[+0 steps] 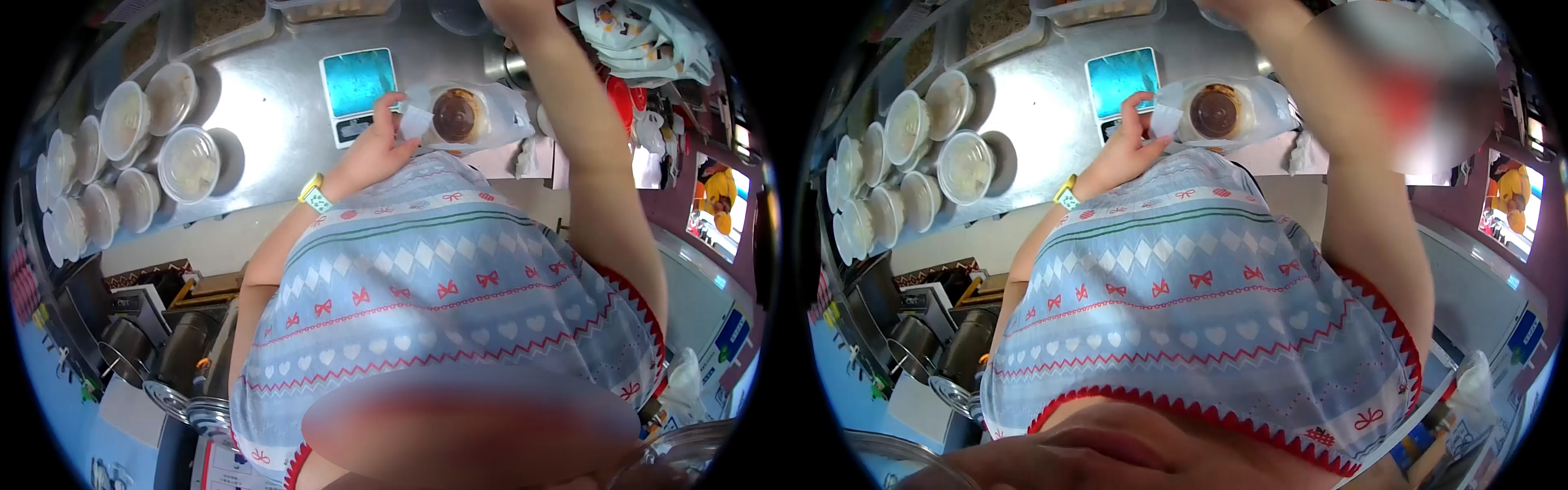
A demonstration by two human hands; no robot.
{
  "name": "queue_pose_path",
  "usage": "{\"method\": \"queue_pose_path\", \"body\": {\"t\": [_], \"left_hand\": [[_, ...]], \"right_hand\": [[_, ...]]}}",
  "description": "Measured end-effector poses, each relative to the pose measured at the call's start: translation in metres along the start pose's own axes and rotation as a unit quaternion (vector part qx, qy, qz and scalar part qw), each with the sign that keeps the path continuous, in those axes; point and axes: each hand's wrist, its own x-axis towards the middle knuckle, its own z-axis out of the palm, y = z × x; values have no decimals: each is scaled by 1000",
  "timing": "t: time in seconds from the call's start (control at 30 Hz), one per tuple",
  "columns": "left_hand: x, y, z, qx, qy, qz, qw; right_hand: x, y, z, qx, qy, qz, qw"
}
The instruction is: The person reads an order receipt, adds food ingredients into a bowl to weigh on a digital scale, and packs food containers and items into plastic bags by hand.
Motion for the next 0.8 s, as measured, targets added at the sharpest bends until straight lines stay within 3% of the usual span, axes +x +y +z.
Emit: {"method": "queue_pose_path", "body": {"t": [0.03,0.1,0.13,0.17,0.2,0.23,0.3,0.33,0.37,0.43,0.57,0.7,0.8], "left_hand": [[-3,7,4,74,3,8,997],[-11,15,14,144,7,4,990],[-9,16,20,289,10,88,953],[-8,16,27,428,13,169,888],[-10,16,38,451,31,136,882],[-10,17,49,452,31,130,882],[-10,17,65,565,39,56,822],[-10,10,70,607,12,31,794],[-13,9,75,608,13,24,793],[-18,10,87,576,58,55,814],[-33,13,106,546,81,72,831],[-42,1,119,551,152,79,817],[-43,-4,127,549,195,85,808]], "right_hand": [[-44,-10,-13,47,36,177,982],[-133,-8,-48,-104,-84,203,970],[-168,-7,-51,-100,-88,206,970],[-199,-10,-51,-105,-43,269,957],[-222,-11,-53,-109,4,330,937],[-238,-10,-56,-104,2,332,937],[-263,-7,-55,12,56,411,910],[-274,-2,-58,-68,10,385,920],[-277,-4,-59,-62,7,386,921],[-281,-10,-62,-292,-91,268,914],[-288,-6,-69,-293,-164,195,922],[-291,-15,-62,-286,-132,252,915],[-302,-4,-63,-258,-147,182,937]]}}
